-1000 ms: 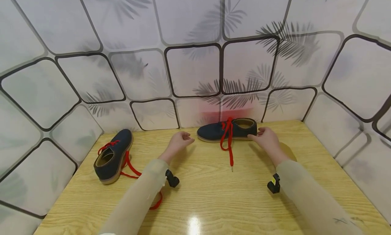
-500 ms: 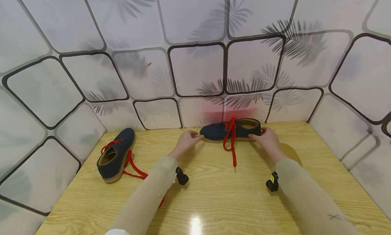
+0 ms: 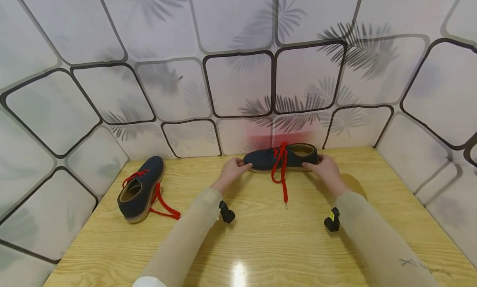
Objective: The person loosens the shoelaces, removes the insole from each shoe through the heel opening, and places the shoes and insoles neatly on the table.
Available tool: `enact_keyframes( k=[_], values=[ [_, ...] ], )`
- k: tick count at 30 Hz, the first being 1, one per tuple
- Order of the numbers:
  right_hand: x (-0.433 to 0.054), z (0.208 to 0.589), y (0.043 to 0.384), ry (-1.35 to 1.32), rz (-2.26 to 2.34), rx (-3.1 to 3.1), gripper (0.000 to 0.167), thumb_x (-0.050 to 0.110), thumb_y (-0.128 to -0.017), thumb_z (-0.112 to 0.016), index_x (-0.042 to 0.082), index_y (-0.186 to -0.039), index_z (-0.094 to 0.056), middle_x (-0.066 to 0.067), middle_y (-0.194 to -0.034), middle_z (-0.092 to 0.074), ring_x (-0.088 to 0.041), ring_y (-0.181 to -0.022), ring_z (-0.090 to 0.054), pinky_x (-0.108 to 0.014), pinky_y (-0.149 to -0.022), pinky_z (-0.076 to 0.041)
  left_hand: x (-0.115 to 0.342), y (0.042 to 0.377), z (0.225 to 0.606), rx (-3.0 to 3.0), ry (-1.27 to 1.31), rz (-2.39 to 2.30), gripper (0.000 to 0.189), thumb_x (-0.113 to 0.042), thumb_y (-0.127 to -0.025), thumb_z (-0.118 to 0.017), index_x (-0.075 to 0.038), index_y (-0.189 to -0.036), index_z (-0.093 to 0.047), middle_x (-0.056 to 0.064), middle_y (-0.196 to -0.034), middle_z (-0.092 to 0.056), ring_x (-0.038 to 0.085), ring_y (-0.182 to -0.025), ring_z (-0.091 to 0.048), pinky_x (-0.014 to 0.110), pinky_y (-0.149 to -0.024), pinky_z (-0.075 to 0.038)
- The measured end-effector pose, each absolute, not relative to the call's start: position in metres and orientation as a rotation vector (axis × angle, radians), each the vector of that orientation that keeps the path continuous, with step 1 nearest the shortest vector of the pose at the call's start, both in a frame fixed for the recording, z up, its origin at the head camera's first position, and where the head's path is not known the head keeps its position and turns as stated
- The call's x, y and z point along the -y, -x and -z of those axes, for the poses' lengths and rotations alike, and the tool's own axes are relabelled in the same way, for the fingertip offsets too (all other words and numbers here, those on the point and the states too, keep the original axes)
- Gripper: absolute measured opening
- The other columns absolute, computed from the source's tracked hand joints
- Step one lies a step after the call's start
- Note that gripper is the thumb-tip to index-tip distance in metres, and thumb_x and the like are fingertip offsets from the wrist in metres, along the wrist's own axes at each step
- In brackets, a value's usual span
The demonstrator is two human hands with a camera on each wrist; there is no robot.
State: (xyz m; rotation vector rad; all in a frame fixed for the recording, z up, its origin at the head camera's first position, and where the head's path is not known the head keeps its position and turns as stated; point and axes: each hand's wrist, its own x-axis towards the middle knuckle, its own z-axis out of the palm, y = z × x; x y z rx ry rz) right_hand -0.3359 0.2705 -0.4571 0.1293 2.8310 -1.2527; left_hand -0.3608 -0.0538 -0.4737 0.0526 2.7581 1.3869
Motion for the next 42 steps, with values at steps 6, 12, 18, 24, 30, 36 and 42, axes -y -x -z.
enact_keyframes(
  k=[6,12,18,24,30,36,42],
  values=[
    [-0.272,0.460,0.340,-0.153,1.294,-2.765,0.093,0.036,-0.101,-0.070,-0.019,-0.159,-0.023,-0.043,-0.155,-0.041,-0.056,-0.146,-0.040,-0.064,-0.127,-0.034,0.054,0.362,0.469,-2.636,-0.059,-1.481,0.063,-0.036,-0.102,-0.071,0.006,-0.147,-0.056,0.025,-0.139,-0.068,0.037,-0.123,-0.070,0.046,-0.109,-0.059],
    [-0.273,0.459,0.342,-0.145,1.290,-2.755,0.100,0.038,-0.100,-0.072,-0.015,-0.163,-0.016,-0.043,-0.157,-0.039,-0.057,-0.148,-0.037,-0.067,-0.127,-0.031,0.052,0.360,0.468,-2.592,-0.015,-1.571,0.060,-0.031,-0.102,-0.072,0.007,-0.145,-0.057,0.026,-0.136,-0.069,0.037,-0.110,-0.075,0.044,-0.102,-0.063],
    [-0.274,0.458,0.342,-0.097,1.284,-2.756,0.099,0.037,-0.101,-0.071,-0.013,-0.164,-0.013,-0.043,-0.157,-0.040,-0.057,-0.149,-0.035,-0.069,-0.126,-0.030,0.049,0.362,0.472,-2.587,0.038,-1.633,0.054,-0.028,-0.105,-0.069,0.007,-0.144,-0.057,0.026,-0.135,-0.070,0.038,-0.110,-0.076,0.043,-0.099,-0.064],
    [-0.272,0.455,0.339,-0.103,1.301,-2.756,0.096,0.036,-0.100,-0.072,-0.013,-0.163,-0.018,-0.042,-0.153,-0.045,-0.056,-0.146,-0.039,-0.067,-0.126,-0.032,0.051,0.367,0.475,-2.539,0.083,-1.720,0.046,-0.023,-0.105,-0.069,0.006,-0.139,-0.061,0.026,-0.130,-0.071,0.038,-0.109,-0.076,0.040,-0.094,-0.066],
    [-0.273,0.456,0.341,-0.122,1.354,-2.752,0.096,0.034,-0.099,-0.074,-0.012,-0.164,-0.020,-0.042,-0.152,-0.047,-0.055,-0.145,-0.042,-0.066,-0.125,-0.034,0.051,0.372,0.476,-2.530,0.091,-1.743,0.043,-0.020,-0.104,-0.071,0.006,-0.137,-0.064,0.025,-0.127,-0.074,0.038,-0.109,-0.077,0.039,-0.092,-0.067],
    [-0.273,0.457,0.342,-0.148,1.412,-2.733,0.096,0.034,-0.097,-0.077,-0.008,-0.164,-0.023,-0.041,-0.150,-0.050,-0.053,-0.142,-0.047,-0.064,-0.124,-0.038,0.051,0.370,0.473,-2.538,0.119,-1.728,0.042,-0.020,-0.104,-0.071,0.006,-0.137,-0.064,0.025,-0.134,-0.070,0.036,-0.111,-0.077,0.040,-0.097,-0.066],
    [-0.272,0.457,0.342,-0.180,1.418,-2.729,0.096,0.036,-0.096,-0.078,-0.008,-0.164,-0.025,-0.040,-0.150,-0.051,-0.052,-0.140,-0.050,-0.062,-0.123,-0.041,0.055,0.363,0.470,-2.545,0.109,-1.734,0.042,-0.020,-0.103,-0.072,0.008,-0.133,-0.067,0.026,-0.129,-0.072,0.036,-0.109,-0.078,0.038,-0.094,-0.067]
  ],
)
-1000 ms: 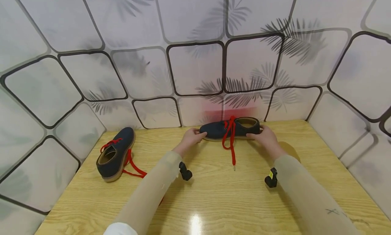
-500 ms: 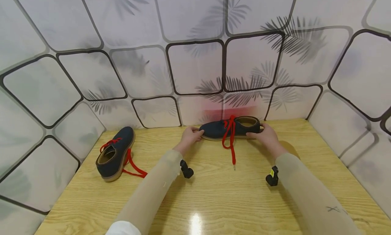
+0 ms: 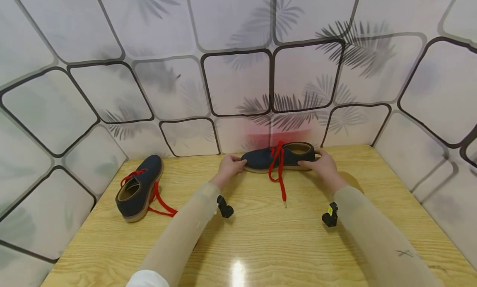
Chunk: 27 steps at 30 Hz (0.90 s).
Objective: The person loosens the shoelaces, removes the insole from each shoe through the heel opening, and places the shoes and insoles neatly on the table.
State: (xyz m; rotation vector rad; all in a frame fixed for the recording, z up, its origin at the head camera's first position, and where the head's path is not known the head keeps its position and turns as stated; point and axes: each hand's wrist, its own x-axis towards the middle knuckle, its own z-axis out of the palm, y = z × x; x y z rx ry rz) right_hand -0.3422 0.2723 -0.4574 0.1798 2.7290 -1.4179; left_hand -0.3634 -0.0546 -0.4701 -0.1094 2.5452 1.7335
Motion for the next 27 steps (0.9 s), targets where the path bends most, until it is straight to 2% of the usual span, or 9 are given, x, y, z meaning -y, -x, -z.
enact_keyframes(
  k=[5,10,17,23,27],
  values=[
    [-0.271,0.458,0.342,-0.182,1.406,-2.725,0.097,0.036,-0.096,-0.078,-0.009,-0.164,-0.024,-0.040,-0.150,-0.051,-0.052,-0.141,-0.049,-0.062,-0.124,-0.040,0.058,0.362,0.470,-2.540,0.111,-1.742,0.041,-0.019,-0.100,-0.075,0.009,-0.130,-0.068,0.027,-0.120,-0.075,0.037,-0.104,-0.079,0.031,-0.086,-0.068],
    [-0.270,0.456,0.339,-0.175,1.404,-2.734,0.097,0.038,-0.096,-0.078,-0.009,-0.163,-0.026,-0.040,-0.150,-0.051,-0.052,-0.140,-0.050,-0.062,-0.122,-0.041,0.062,0.362,0.468,-2.493,0.119,-1.789,0.041,-0.018,-0.099,-0.076,0.009,-0.129,-0.068,0.028,-0.124,-0.073,0.036,-0.103,-0.079,0.028,-0.084,-0.067],
    [-0.265,0.449,0.334,-0.165,1.369,-2.764,0.097,0.041,-0.095,-0.079,-0.006,-0.163,-0.029,-0.040,-0.148,-0.053,-0.052,-0.136,-0.052,-0.061,-0.116,-0.047,0.072,0.359,0.463,-2.420,0.100,-1.879,0.040,-0.014,-0.097,-0.079,0.013,-0.126,-0.070,0.031,-0.122,-0.074,0.037,-0.100,-0.080,0.031,-0.085,-0.069],
    [-0.260,0.443,0.327,-0.164,1.410,-2.747,0.095,0.037,-0.094,-0.080,-0.005,-0.163,-0.029,-0.040,-0.149,-0.052,-0.051,-0.137,-0.051,-0.059,-0.112,-0.048,0.080,0.354,0.455,-2.374,0.099,-1.907,0.040,-0.014,-0.096,-0.080,0.011,-0.126,-0.071,0.030,-0.123,-0.074,0.037,-0.103,-0.080,0.039,-0.091,-0.068],
    [-0.257,0.438,0.321,-0.149,1.438,-2.739,0.094,0.037,-0.095,-0.080,-0.005,-0.162,-0.030,-0.041,-0.150,-0.050,-0.052,-0.137,-0.050,-0.057,-0.110,-0.050,0.086,0.349,0.451,-2.346,0.111,-1.925,0.040,-0.014,-0.094,-0.082,0.010,-0.125,-0.071,0.029,-0.125,-0.072,0.035,-0.103,-0.080,0.037,-0.091,-0.068]
  ],
)
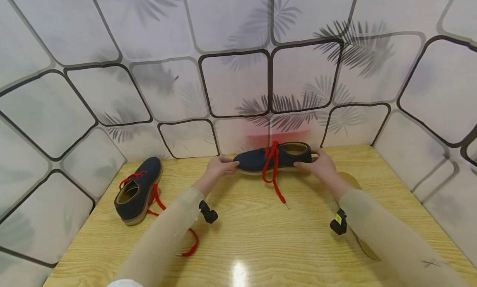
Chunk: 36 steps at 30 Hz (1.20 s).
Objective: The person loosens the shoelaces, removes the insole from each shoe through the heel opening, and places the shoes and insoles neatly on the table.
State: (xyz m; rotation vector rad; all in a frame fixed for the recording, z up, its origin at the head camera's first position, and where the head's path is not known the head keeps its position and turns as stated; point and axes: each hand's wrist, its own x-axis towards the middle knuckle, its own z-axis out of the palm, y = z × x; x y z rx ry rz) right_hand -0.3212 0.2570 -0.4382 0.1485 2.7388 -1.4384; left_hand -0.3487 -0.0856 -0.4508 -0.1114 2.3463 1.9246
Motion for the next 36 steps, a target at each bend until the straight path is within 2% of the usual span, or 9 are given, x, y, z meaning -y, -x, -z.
enact_keyframes(
  k=[7,10,15,18,23,27,31,36],
  values=[
    [-0.253,0.428,0.307,-0.095,1.476,-2.715,0.092,0.035,-0.096,-0.079,-0.005,-0.162,-0.030,-0.041,-0.148,-0.051,-0.052,-0.138,-0.050,-0.061,-0.113,-0.048,0.097,0.336,0.443,-2.295,0.125,-1.937,0.041,-0.015,-0.095,-0.082,0.007,-0.127,-0.068,0.027,-0.128,-0.070,0.032,-0.100,-0.080,0.042,-0.096,-0.067],
    [-0.251,0.425,0.302,-0.081,1.462,-2.726,0.091,0.036,-0.095,-0.079,-0.005,-0.161,-0.032,-0.041,-0.147,-0.051,-0.053,-0.136,-0.051,-0.061,-0.112,-0.048,0.101,0.330,0.439,-2.301,0.117,-1.940,0.039,-0.014,-0.094,-0.082,0.007,-0.123,-0.069,0.026,-0.122,-0.072,0.026,-0.088,-0.081,0.043,-0.095,-0.067],
    [-0.250,0.422,0.295,-0.052,1.440,-2.741,0.089,0.037,-0.095,-0.080,-0.005,-0.159,-0.036,-0.040,-0.142,-0.055,-0.050,-0.131,-0.055,-0.054,-0.103,-0.052,0.107,0.320,0.433,-2.302,0.109,-1.942,0.036,-0.013,-0.093,-0.084,0.008,-0.119,-0.069,0.024,-0.116,-0.073,0.013,-0.074,-0.077,0.041,-0.091,-0.068],
    [-0.250,0.421,0.291,-0.039,1.438,-2.735,0.089,0.037,-0.095,-0.080,-0.005,-0.159,-0.036,-0.038,-0.140,-0.057,-0.048,-0.128,-0.056,-0.050,-0.100,-0.053,0.111,0.313,0.431,-2.291,0.109,-1.937,0.036,-0.012,-0.093,-0.083,0.008,-0.119,-0.069,0.025,-0.117,-0.073,0.014,-0.074,-0.078,0.041,-0.091,-0.068],
    [-0.248,0.419,0.281,-0.012,1.448,-2.728,0.089,0.035,-0.095,-0.081,-0.005,-0.160,-0.034,-0.037,-0.140,-0.057,-0.047,-0.128,-0.058,-0.045,-0.097,-0.054,0.116,0.305,0.429,-2.288,0.106,-1.906,0.038,-0.014,-0.094,-0.082,0.008,-0.123,-0.069,0.025,-0.116,-0.075,0.019,-0.081,-0.080,0.048,-0.098,-0.065],
    [-0.244,0.413,0.272,0.006,1.436,-2.735,0.092,0.035,-0.095,-0.081,-0.008,-0.160,-0.032,-0.039,-0.142,-0.056,-0.048,-0.130,-0.057,-0.050,-0.100,-0.056,0.121,0.298,0.426,-2.291,0.093,-1.899,0.039,-0.014,-0.095,-0.082,0.008,-0.125,-0.069,0.026,-0.117,-0.076,0.021,-0.083,-0.081,0.051,-0.101,-0.064],
    [-0.242,0.410,0.264,0.014,1.399,-2.743,0.094,0.036,-0.095,-0.081,-0.010,-0.160,-0.031,-0.040,-0.144,-0.054,-0.050,-0.131,-0.056,-0.054,-0.102,-0.057,0.127,0.289,0.423,-2.290,0.072,-1.898,0.037,-0.013,-0.095,-0.081,0.007,-0.124,-0.069,0.026,-0.116,-0.077,0.019,-0.081,-0.080,0.053,-0.102,-0.063],
    [-0.239,0.409,0.253,0.029,1.380,-2.748,0.093,0.036,-0.093,-0.083,-0.011,-0.157,-0.034,-0.038,-0.139,-0.058,-0.050,-0.127,-0.061,-0.049,-0.097,-0.061,0.135,0.277,0.419,-2.274,0.047,-1.896,0.033,-0.011,-0.095,-0.080,0.006,-0.121,-0.069,0.023,-0.110,-0.079,0.013,-0.077,-0.078,0.055,-0.102,-0.063]
  ],
)
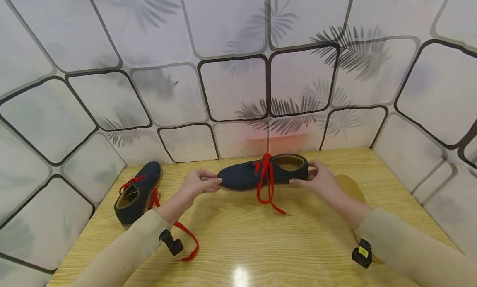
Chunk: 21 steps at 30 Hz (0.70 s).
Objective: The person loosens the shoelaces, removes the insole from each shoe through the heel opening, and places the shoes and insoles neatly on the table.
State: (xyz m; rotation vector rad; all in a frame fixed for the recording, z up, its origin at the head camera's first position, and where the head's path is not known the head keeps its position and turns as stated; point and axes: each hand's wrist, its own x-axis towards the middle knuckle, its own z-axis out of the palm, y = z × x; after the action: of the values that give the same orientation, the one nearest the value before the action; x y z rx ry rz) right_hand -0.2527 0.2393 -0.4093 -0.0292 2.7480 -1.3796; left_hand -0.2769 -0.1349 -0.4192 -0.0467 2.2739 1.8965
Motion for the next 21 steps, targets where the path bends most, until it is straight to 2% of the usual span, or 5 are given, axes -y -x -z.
enact_keyframes(
  k=[5,10,18,21],
  values=[
    [-0.237,0.410,0.242,0.049,1.345,-2.763,0.094,0.036,-0.092,-0.085,-0.012,-0.156,-0.034,-0.036,-0.135,-0.061,-0.047,-0.124,-0.062,-0.042,-0.091,-0.061,0.142,0.265,0.416,-2.264,0.051,-1.879,0.030,-0.011,-0.095,-0.080,0.006,-0.118,-0.070,0.017,-0.103,-0.079,0.015,-0.078,-0.078,0.053,-0.099,-0.065],
    [-0.235,0.410,0.232,0.059,1.314,-2.780,0.095,0.036,-0.090,-0.086,-0.012,-0.154,-0.036,-0.035,-0.131,-0.062,-0.045,-0.120,-0.062,-0.041,-0.089,-0.060,0.148,0.252,0.415,-2.290,0.052,-1.843,0.030,-0.012,-0.095,-0.081,0.006,-0.116,-0.070,0.015,-0.098,-0.079,0.022,-0.082,-0.080,0.048,-0.093,-0.068],
    [-0.230,0.411,0.224,0.093,1.274,-2.821,0.092,0.035,-0.088,-0.089,-0.011,-0.152,-0.041,-0.033,-0.128,-0.062,-0.043,-0.116,-0.062,-0.039,-0.085,-0.059,0.152,0.234,0.414,-2.310,0.089,-1.809,0.027,-0.012,-0.094,-0.082,0.003,-0.112,-0.071,0.014,-0.092,-0.079,0.031,-0.089,-0.080,0.051,-0.095,-0.066],
    [-0.228,0.412,0.221,0.122,1.270,-2.839,0.088,0.033,-0.087,-0.090,-0.011,-0.148,-0.044,-0.031,-0.125,-0.064,-0.042,-0.113,-0.064,-0.035,-0.081,-0.059,0.155,0.229,0.413,-2.312,0.091,-1.800,0.028,-0.012,-0.094,-0.082,0.004,-0.113,-0.071,0.014,-0.092,-0.079,0.028,-0.086,-0.080,0.049,-0.094,-0.067]
  ],
)
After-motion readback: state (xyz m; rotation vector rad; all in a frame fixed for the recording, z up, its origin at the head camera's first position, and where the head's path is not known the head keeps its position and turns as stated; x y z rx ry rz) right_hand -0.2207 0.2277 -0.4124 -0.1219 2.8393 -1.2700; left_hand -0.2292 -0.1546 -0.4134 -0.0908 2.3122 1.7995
